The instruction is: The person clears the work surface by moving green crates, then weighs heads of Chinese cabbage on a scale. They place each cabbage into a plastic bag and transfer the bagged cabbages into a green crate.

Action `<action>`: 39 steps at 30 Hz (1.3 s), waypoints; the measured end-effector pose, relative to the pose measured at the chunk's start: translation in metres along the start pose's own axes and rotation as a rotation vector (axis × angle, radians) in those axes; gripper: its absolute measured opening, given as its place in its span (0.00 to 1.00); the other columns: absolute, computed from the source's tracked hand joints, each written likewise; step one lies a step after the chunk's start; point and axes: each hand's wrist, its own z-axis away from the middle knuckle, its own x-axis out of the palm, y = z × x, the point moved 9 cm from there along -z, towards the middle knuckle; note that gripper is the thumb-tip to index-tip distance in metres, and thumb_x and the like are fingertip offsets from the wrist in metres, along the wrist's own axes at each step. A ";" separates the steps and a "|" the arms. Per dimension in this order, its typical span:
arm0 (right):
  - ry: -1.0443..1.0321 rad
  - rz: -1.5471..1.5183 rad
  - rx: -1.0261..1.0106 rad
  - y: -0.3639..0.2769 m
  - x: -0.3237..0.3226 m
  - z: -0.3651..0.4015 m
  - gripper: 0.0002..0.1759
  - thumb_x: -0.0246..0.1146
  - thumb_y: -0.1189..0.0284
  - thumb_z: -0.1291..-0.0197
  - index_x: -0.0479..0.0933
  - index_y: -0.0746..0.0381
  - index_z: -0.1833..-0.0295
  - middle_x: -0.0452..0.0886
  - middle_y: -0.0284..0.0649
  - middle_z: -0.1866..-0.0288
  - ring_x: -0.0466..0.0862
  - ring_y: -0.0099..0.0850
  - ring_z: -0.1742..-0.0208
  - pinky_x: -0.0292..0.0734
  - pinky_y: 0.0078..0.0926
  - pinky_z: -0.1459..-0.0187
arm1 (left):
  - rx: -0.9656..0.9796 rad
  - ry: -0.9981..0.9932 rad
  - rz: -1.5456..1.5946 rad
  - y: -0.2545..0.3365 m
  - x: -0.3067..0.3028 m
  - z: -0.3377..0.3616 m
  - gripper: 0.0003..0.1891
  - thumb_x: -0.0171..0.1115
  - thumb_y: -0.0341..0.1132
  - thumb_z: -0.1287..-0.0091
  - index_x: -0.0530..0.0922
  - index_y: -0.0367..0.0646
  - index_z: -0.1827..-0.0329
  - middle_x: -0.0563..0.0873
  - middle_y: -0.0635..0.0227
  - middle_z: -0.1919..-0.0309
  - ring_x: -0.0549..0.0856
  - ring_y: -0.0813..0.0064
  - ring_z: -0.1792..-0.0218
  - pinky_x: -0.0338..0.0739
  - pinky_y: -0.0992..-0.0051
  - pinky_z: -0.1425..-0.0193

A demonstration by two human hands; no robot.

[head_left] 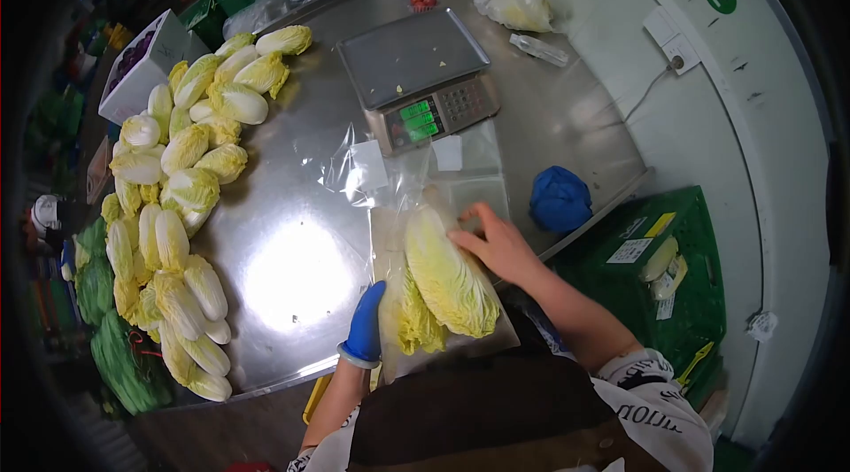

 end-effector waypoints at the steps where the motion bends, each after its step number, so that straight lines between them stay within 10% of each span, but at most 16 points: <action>1: -0.021 -0.025 0.057 0.000 0.002 -0.008 0.22 0.57 0.56 0.36 0.74 0.68 0.59 0.81 0.49 0.67 0.82 0.42 0.74 0.75 0.36 0.68 | -0.013 -0.021 0.029 -0.002 0.001 0.002 0.22 0.47 0.44 0.27 0.70 0.38 0.38 0.80 0.63 0.46 0.79 0.73 0.47 0.71 0.74 0.40; 10: 0.111 0.129 -0.237 0.000 0.027 -0.009 0.17 0.52 0.61 0.32 0.70 0.64 0.67 0.76 0.56 0.74 0.75 0.58 0.70 0.70 0.46 0.70 | -0.005 -0.048 0.141 0.011 0.030 0.023 0.26 0.45 0.50 0.27 0.70 0.39 0.37 0.79 0.63 0.44 0.77 0.71 0.44 0.70 0.72 0.38; 19: -0.194 0.165 -0.397 -0.025 0.032 0.042 0.11 0.58 0.68 0.37 0.69 0.63 0.68 0.75 0.52 0.77 0.76 0.53 0.73 0.69 0.44 0.73 | -0.039 -0.022 0.193 -0.005 0.003 0.036 0.24 0.50 0.44 0.30 0.69 0.38 0.36 0.79 0.60 0.45 0.79 0.67 0.45 0.72 0.69 0.39; 28: -0.457 -0.003 -0.157 0.018 0.051 0.056 0.11 0.55 0.68 0.36 0.69 0.62 0.68 0.75 0.44 0.84 0.78 0.39 0.82 0.70 0.33 0.78 | 0.070 0.099 -0.016 0.002 0.002 0.043 0.25 0.49 0.46 0.27 0.70 0.33 0.38 0.78 0.61 0.45 0.78 0.72 0.46 0.72 0.74 0.40; 39: -0.658 -0.159 0.080 0.068 0.068 0.071 0.12 0.51 0.70 0.36 0.71 0.65 0.70 0.77 0.38 0.82 0.78 0.25 0.83 0.72 0.24 0.80 | 0.391 0.327 -0.851 0.001 -0.054 0.053 0.13 0.53 0.33 0.31 0.80 0.30 0.59 0.84 0.64 0.71 0.77 0.81 0.71 0.73 0.76 0.64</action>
